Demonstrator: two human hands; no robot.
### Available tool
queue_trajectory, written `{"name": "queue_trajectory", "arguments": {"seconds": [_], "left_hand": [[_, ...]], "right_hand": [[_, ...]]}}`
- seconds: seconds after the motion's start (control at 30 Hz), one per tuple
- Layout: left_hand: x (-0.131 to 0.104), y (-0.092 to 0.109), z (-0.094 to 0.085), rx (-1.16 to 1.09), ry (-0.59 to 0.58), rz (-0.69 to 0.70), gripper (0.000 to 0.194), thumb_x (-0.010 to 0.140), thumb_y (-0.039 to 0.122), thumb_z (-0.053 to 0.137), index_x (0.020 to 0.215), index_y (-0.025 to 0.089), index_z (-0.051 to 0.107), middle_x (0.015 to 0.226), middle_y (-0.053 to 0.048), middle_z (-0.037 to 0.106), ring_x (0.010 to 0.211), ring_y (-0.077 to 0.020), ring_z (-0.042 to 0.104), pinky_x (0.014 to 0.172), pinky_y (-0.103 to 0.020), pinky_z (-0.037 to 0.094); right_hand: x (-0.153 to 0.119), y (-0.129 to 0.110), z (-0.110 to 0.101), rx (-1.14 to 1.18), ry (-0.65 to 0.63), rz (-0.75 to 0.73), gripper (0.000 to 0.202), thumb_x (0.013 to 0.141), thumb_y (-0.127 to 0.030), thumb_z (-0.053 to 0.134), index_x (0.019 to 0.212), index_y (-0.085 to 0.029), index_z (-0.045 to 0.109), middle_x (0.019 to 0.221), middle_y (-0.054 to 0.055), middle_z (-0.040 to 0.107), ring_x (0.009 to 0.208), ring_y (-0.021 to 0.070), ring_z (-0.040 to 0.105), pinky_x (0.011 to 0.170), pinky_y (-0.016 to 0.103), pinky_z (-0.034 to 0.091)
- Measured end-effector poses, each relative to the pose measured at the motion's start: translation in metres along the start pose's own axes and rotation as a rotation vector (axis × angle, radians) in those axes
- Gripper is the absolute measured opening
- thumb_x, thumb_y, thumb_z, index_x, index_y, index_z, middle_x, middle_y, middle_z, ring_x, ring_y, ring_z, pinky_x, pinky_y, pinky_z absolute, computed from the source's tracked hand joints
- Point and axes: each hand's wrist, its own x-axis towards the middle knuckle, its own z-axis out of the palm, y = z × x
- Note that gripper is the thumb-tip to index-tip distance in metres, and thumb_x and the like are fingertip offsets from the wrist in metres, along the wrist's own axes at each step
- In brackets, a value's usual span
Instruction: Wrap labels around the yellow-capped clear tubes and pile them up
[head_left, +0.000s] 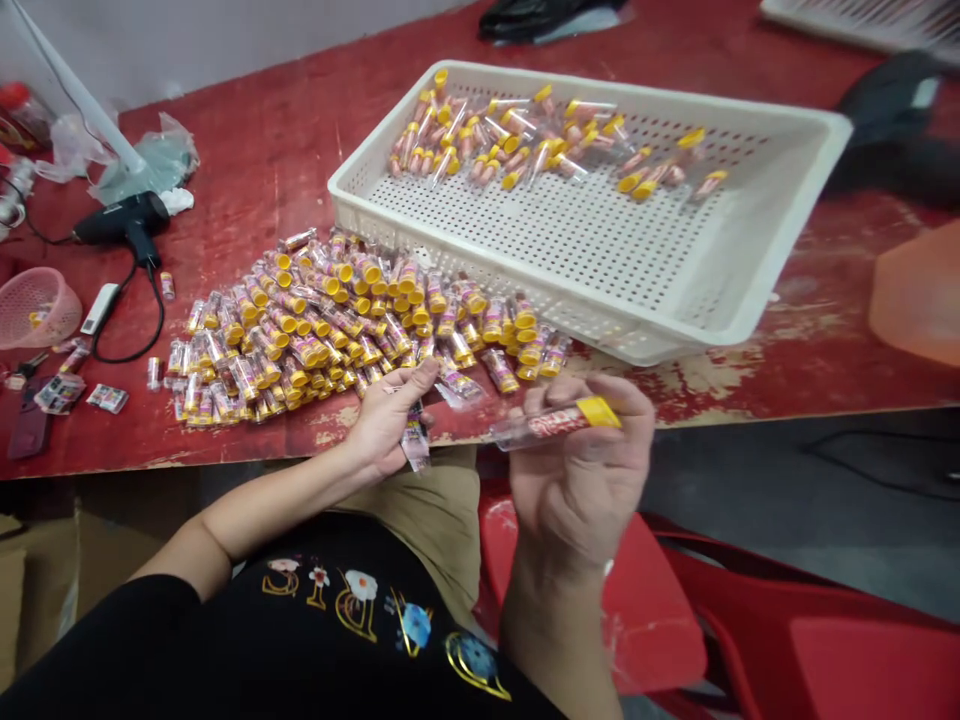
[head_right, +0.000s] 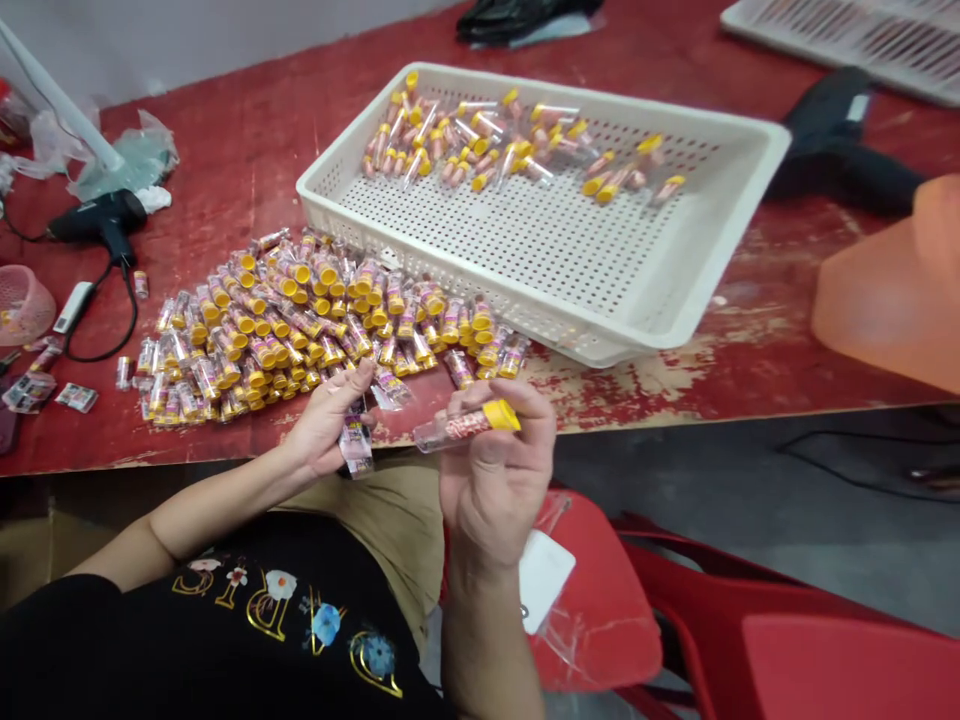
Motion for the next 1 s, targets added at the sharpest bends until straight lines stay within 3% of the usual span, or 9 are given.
{"name": "queue_trajectory", "arguments": {"seconds": [0.13,0.27,0.43,0.63,0.8,0.9,1.0], "left_hand": [[-0.005,-0.007,-0.003,0.047,-0.086,-0.04,0.054,0.062,0.052,0.095,0.078,0.014,0.061,0.073,0.003,0.061,0.048,-0.0013,0.049,0.042,-0.016,0.034],[-0.005,-0.011,-0.009,0.048,-0.109,-0.019,0.056,0.056,0.051,0.097,0.078,0.014,0.062,0.071,0.004,0.062,0.046,-0.0023,0.05,0.04,-0.016,0.032],[-0.003,-0.014,-0.01,0.062,-0.101,0.015,0.052,0.061,0.051,0.096,0.077,0.014,0.063,0.071,0.004,0.062,0.047,-0.0021,0.051,0.042,-0.016,0.036],[-0.004,-0.014,-0.008,0.086,-0.051,0.0,0.057,0.056,0.054,0.097,0.076,0.016,0.059,0.064,0.007,0.054,0.046,-0.0037,0.053,0.04,-0.016,0.033],[-0.002,-0.017,-0.008,0.086,-0.072,0.006,0.061,0.054,0.059,0.095,0.074,0.015,0.059,0.072,0.004,0.061,0.049,-0.0029,0.053,0.044,-0.016,0.039],[-0.001,-0.019,-0.009,0.082,-0.064,0.02,0.059,0.056,0.059,0.095,0.076,0.015,0.061,0.073,0.004,0.061,0.054,-0.0039,0.054,0.047,-0.017,0.044],[0.0,-0.018,-0.009,0.078,-0.057,-0.017,0.06,0.056,0.061,0.094,0.077,0.015,0.061,0.074,0.003,0.062,0.054,-0.0045,0.053,0.049,-0.018,0.048]], "right_hand": [[-0.009,0.012,0.007,-0.025,0.157,-0.141,0.03,0.079,-0.039,0.087,0.102,-0.026,0.074,0.097,0.0,0.066,0.088,0.0105,0.063,0.083,0.024,0.053],[-0.017,0.013,0.003,-0.041,0.26,-0.193,0.031,0.077,-0.036,0.089,0.101,-0.025,0.074,0.096,-0.001,0.07,0.078,0.0096,0.064,0.068,0.022,0.053],[-0.022,0.007,-0.004,-0.034,0.241,-0.132,0.032,0.075,-0.036,0.09,0.1,-0.026,0.074,0.095,-0.002,0.072,0.073,0.0084,0.065,0.065,0.02,0.055],[-0.025,0.009,-0.011,0.014,0.227,-0.06,0.035,0.074,-0.042,0.091,0.101,-0.027,0.073,0.096,-0.003,0.071,0.076,0.0072,0.066,0.06,0.017,0.054],[-0.029,0.024,-0.012,-0.2,0.229,-0.274,0.034,0.077,-0.04,0.088,0.101,-0.024,0.07,0.095,0.0,0.072,0.062,0.0092,0.061,0.047,0.021,0.05],[-0.036,0.028,-0.016,-0.338,0.246,-0.404,0.032,0.077,-0.032,0.088,0.101,-0.023,0.069,0.098,0.002,0.071,0.073,0.0141,0.066,0.05,0.026,0.056],[-0.042,0.026,-0.022,-0.385,0.205,-0.428,0.032,0.076,-0.024,0.088,0.102,-0.023,0.069,0.098,0.003,0.071,0.083,0.0179,0.069,0.055,0.031,0.062]]}}
